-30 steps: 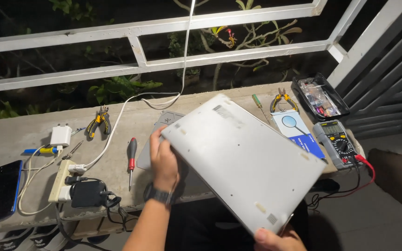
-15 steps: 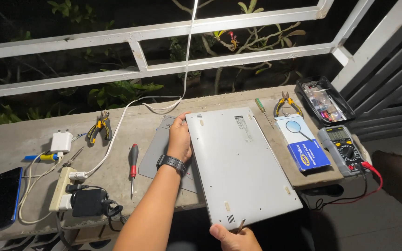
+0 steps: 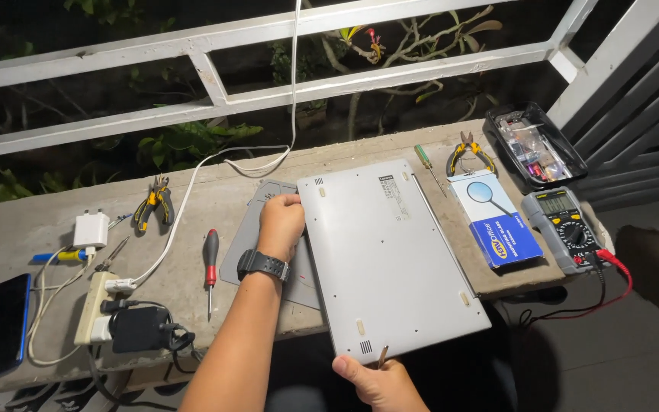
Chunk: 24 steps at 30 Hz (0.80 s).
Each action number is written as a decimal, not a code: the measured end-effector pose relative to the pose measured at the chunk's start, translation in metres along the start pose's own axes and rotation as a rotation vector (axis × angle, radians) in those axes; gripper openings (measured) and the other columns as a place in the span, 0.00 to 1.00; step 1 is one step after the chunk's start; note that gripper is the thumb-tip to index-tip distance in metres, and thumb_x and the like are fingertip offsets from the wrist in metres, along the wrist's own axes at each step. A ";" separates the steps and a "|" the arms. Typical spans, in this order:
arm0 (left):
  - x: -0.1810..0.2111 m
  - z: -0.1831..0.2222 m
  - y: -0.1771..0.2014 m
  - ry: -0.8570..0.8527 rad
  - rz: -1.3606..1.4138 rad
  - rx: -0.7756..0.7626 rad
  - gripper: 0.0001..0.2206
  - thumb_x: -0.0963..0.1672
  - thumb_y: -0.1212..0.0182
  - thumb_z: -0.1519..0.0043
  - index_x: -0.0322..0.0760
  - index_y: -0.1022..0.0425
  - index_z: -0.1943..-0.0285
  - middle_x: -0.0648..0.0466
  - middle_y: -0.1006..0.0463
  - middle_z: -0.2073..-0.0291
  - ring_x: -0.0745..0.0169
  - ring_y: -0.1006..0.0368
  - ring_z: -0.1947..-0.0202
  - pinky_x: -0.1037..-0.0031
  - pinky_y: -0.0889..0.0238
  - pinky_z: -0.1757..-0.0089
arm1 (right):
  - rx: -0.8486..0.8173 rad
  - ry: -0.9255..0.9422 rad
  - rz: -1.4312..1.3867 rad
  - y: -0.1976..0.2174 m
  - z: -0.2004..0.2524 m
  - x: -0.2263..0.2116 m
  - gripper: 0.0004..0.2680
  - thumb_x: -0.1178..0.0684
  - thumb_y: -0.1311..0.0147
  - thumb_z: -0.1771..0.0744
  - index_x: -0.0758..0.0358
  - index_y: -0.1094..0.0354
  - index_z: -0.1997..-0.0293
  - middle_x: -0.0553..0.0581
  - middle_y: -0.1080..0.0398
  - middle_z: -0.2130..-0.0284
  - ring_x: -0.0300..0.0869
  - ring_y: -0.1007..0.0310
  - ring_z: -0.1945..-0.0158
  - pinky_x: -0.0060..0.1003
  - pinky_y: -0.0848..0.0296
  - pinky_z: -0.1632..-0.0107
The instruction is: Removing the back cover of a laptop using a prying tool and inspecting internal components with a probe.
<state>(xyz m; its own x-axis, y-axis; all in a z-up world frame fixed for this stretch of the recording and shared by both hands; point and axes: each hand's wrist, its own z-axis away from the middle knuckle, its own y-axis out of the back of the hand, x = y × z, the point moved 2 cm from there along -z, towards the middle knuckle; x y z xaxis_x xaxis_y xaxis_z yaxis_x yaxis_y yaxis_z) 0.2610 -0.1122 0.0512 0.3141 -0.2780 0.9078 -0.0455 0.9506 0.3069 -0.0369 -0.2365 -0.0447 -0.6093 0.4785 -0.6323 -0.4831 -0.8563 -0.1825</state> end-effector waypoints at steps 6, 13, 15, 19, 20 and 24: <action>0.004 0.045 0.019 0.079 -0.108 -0.178 0.24 0.46 0.45 0.34 0.38 0.17 0.29 0.53 0.16 0.57 0.58 0.23 0.61 0.67 0.27 0.62 | -0.124 0.173 0.033 0.011 -0.029 0.024 0.23 0.53 0.13 0.34 0.54 0.39 0.75 0.48 0.48 0.81 0.39 0.52 0.76 0.39 0.54 0.70; -0.009 0.130 0.035 0.180 -0.027 -0.234 0.26 0.48 0.40 0.28 0.38 0.28 0.20 0.49 0.16 0.59 0.61 0.22 0.68 0.70 0.24 0.65 | -0.439 0.337 0.354 0.042 -0.026 0.012 0.11 0.51 0.21 0.32 0.58 0.24 0.62 0.48 0.27 0.67 0.37 0.29 0.59 0.36 0.32 0.50; -0.017 0.147 0.039 0.196 -0.016 -0.253 0.28 0.49 0.40 0.28 0.38 0.30 0.18 0.50 0.14 0.56 0.63 0.20 0.64 0.71 0.22 0.62 | -0.453 0.309 0.409 0.052 -0.020 0.010 0.09 0.53 0.24 0.33 0.64 0.11 0.52 0.52 0.12 0.58 0.39 0.14 0.50 0.37 0.19 0.37; -0.027 0.166 0.045 0.257 0.111 -0.287 0.29 0.49 0.39 0.30 0.38 0.31 0.18 0.50 0.17 0.53 0.63 0.20 0.66 0.72 0.23 0.66 | -0.311 0.405 0.581 0.069 -0.005 0.007 0.04 0.55 0.26 0.32 0.63 0.14 0.57 0.50 0.16 0.66 0.34 0.18 0.59 0.32 0.20 0.48; -0.026 0.171 0.048 0.278 0.125 -0.292 0.30 0.49 0.39 0.31 0.40 0.31 0.17 0.51 0.17 0.53 0.63 0.20 0.66 0.73 0.22 0.66 | -0.282 0.443 0.477 0.074 -0.003 0.008 0.05 0.60 0.26 0.31 0.68 0.15 0.53 0.53 0.17 0.67 0.35 0.20 0.59 0.33 0.22 0.50; -0.038 0.170 0.046 0.277 0.167 -0.297 0.30 0.49 0.39 0.32 0.37 0.30 0.19 0.51 0.17 0.51 0.67 0.26 0.71 0.75 0.27 0.68 | -0.086 0.581 0.603 0.067 0.015 -0.018 0.14 0.53 0.30 0.28 0.64 0.24 0.73 0.47 0.37 0.78 0.36 0.34 0.70 0.36 0.25 0.58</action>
<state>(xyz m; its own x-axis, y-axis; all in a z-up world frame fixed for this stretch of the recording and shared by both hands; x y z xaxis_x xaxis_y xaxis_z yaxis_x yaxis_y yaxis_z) 0.0856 -0.0814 0.0799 0.5697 -0.1083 0.8147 0.1447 0.9890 0.0303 -0.0673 -0.2993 -0.0342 -0.3160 -0.2220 -0.9224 -0.1145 -0.9562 0.2693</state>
